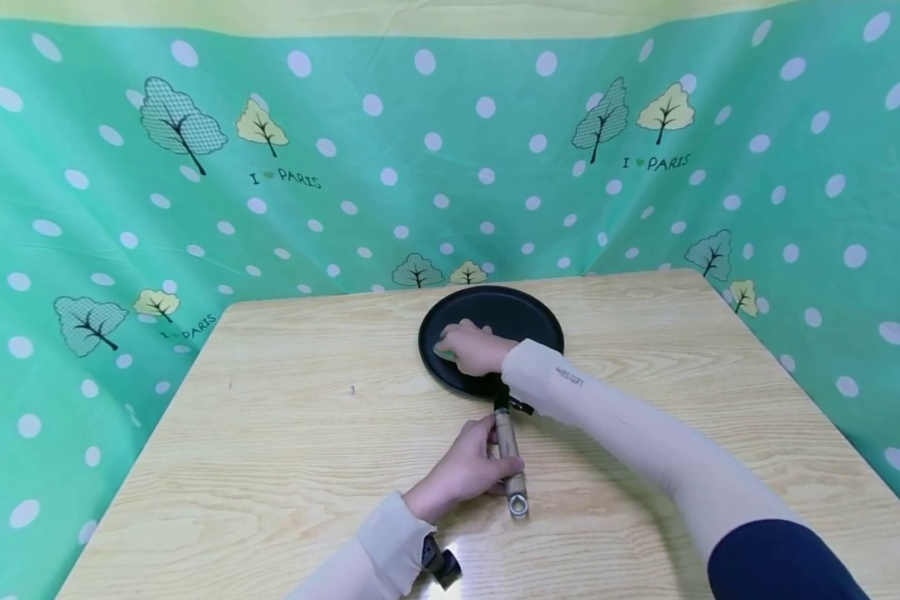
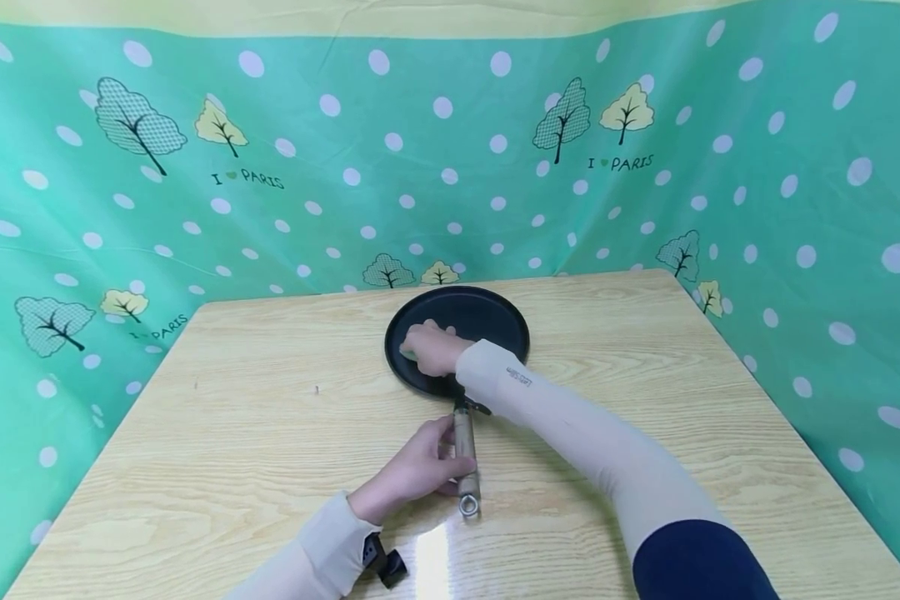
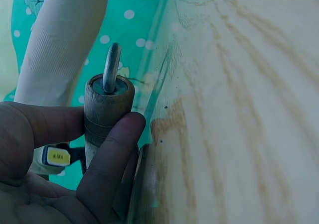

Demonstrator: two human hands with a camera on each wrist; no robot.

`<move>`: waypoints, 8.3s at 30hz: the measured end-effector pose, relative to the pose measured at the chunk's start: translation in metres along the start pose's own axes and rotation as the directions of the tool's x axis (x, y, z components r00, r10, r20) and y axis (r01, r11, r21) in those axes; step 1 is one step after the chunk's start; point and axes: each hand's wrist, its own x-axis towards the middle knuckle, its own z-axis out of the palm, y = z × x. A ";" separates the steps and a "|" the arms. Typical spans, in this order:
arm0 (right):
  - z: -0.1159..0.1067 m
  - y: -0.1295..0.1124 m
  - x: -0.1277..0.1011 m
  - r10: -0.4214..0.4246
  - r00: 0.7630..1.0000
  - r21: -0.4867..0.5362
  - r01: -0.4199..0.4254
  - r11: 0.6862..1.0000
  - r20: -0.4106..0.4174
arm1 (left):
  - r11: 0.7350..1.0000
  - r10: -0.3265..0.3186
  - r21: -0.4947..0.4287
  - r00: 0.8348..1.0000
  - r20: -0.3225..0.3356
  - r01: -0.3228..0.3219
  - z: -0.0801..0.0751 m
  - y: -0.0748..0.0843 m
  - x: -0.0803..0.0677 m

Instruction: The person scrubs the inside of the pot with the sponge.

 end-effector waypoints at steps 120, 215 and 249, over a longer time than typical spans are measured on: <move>-0.008 0.001 0.003 -0.028 0.999 -0.019 0.028 0.999 0.028 | 0.999 0.011 0.031 1.000 0.009 -0.011 -0.003 0.000 0.000; 0.014 -0.005 -0.049 -0.110 0.993 -0.025 0.108 0.994 -0.052 | 0.999 -0.007 0.043 0.999 -0.034 0.008 -0.002 -0.001 -0.002; -0.018 0.061 -0.004 0.227 0.974 0.112 -0.224 0.968 -0.021 | 1.000 -0.004 0.008 1.000 -0.009 0.004 -0.003 -0.002 0.002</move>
